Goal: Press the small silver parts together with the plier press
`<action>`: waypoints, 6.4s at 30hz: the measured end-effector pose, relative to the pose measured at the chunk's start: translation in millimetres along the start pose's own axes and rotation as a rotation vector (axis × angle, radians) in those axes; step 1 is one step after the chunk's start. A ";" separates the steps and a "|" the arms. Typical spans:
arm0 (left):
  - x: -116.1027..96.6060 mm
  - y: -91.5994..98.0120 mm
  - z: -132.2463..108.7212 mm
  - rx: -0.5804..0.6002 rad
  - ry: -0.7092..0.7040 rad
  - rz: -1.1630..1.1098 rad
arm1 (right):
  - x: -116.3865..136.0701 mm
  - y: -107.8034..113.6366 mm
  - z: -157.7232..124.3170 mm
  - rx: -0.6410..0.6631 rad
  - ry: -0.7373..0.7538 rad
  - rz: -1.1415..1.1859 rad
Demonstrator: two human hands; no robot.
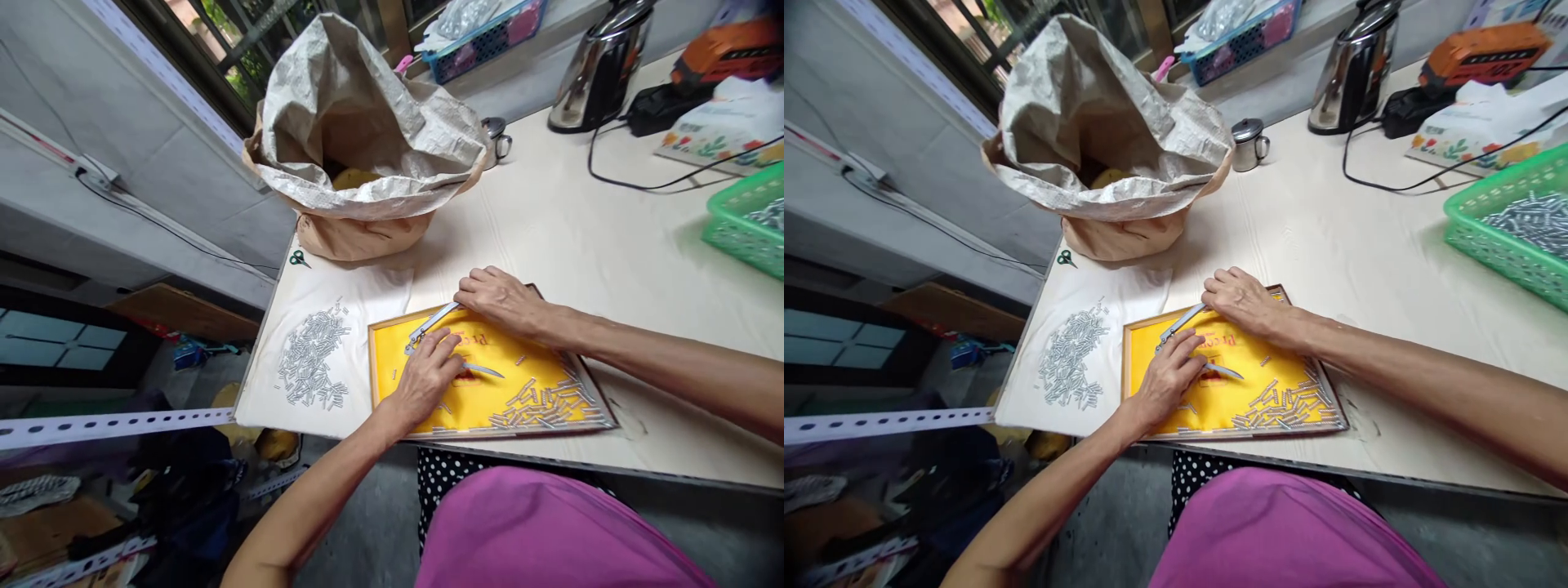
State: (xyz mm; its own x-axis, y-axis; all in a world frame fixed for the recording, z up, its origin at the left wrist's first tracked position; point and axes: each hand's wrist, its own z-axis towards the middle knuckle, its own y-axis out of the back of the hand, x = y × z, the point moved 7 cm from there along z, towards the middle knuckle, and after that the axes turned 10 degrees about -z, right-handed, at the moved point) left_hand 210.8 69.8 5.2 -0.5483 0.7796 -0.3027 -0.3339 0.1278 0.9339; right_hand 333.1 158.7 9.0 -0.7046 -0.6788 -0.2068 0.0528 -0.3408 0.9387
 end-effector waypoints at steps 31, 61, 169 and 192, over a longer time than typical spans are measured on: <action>269.1 76.4 -61.3 -0.009 1.366 0.196 | 72.0 -16.9 -39.4 0.089 -0.129 0.281; 250.9 85.4 -73.8 -0.106 1.057 0.083 | 73.2 -31.1 -36.6 0.082 -0.163 0.314; 39.9 8.9 21.7 -0.055 0.391 0.048 | 49.8 -6.2 -2.1 0.148 -0.177 0.069; 106.8 32.9 8.6 -0.287 0.734 -0.345 | 76.2 -7.5 -29.8 0.050 -0.007 0.075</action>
State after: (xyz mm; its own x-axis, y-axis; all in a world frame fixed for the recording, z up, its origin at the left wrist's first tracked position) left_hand 147.8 162.5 5.2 -0.7047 0.1191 -0.6995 -0.6997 0.0473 0.7129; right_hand 300.1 90.1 -22.0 -0.7046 -0.6969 -0.1338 0.0707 -0.2565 0.9640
